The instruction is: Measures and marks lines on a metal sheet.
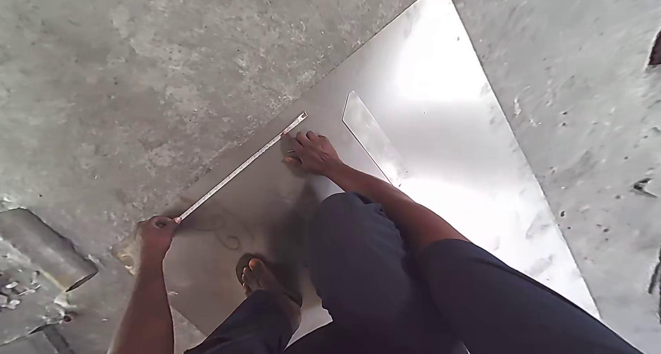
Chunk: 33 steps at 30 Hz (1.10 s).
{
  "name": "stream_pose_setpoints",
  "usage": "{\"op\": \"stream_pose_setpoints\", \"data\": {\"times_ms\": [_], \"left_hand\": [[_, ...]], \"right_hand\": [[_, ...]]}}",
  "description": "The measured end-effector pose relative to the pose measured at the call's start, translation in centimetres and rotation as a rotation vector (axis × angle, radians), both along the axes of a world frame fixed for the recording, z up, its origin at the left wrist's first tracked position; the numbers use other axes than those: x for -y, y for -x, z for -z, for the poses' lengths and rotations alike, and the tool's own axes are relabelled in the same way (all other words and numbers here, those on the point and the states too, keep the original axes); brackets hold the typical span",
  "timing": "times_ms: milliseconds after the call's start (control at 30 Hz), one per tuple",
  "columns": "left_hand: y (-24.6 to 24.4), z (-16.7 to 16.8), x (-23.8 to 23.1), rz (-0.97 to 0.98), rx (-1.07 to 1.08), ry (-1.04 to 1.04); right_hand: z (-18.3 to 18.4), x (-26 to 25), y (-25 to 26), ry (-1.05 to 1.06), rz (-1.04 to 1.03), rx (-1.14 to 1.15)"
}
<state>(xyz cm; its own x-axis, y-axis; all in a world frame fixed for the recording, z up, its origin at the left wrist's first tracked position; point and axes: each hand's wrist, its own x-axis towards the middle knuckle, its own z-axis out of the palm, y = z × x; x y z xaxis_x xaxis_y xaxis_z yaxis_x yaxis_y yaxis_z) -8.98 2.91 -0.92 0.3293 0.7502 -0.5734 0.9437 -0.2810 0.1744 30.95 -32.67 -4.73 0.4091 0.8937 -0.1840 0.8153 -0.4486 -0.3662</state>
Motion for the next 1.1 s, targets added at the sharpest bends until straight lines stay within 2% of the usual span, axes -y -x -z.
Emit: {"op": "stream_pose_setpoints", "data": {"times_ms": [500, 667, 767, 800, 833, 900, 1000, 1100], "left_hand": [[-1.2, -1.3, 0.4, 0.038, -0.063, 0.015], [-0.4, -0.3, 0.1, 0.121, -0.061, 0.043], [-0.3, -0.2, -0.8, 0.159, -0.086, 0.03], [-0.6, -0.2, -0.9, 0.144, -0.099, 0.041], [-0.7, -0.1, -0.9, 0.139, -0.117, 0.046], [-1.0, -0.1, -0.9, 0.117, -0.152, 0.056], [-0.9, -0.1, -1.0, 0.076, -0.18, 0.06], [-1.1, -0.1, -1.3, 0.109, -0.191, 0.061]], "right_hand": [[0.2, -0.1, 0.1, -0.024, 0.002, 0.022], [0.3, -0.2, 0.8, -0.031, 0.04, 0.076], [-0.7, -1.2, 1.2, 0.06, 0.04, 0.089], [-2.3, -1.5, 1.0, 0.154, 0.021, 0.042], [-4.6, -2.2, 0.6, 0.336, -0.002, -0.061], [-1.8, -1.2, 0.9, 0.077, 0.028, 0.083], [-1.8, -1.1, 0.6, 0.107, 0.082, -0.021], [-3.9, -1.9, 0.6, 0.184, 0.288, -0.128]]}}
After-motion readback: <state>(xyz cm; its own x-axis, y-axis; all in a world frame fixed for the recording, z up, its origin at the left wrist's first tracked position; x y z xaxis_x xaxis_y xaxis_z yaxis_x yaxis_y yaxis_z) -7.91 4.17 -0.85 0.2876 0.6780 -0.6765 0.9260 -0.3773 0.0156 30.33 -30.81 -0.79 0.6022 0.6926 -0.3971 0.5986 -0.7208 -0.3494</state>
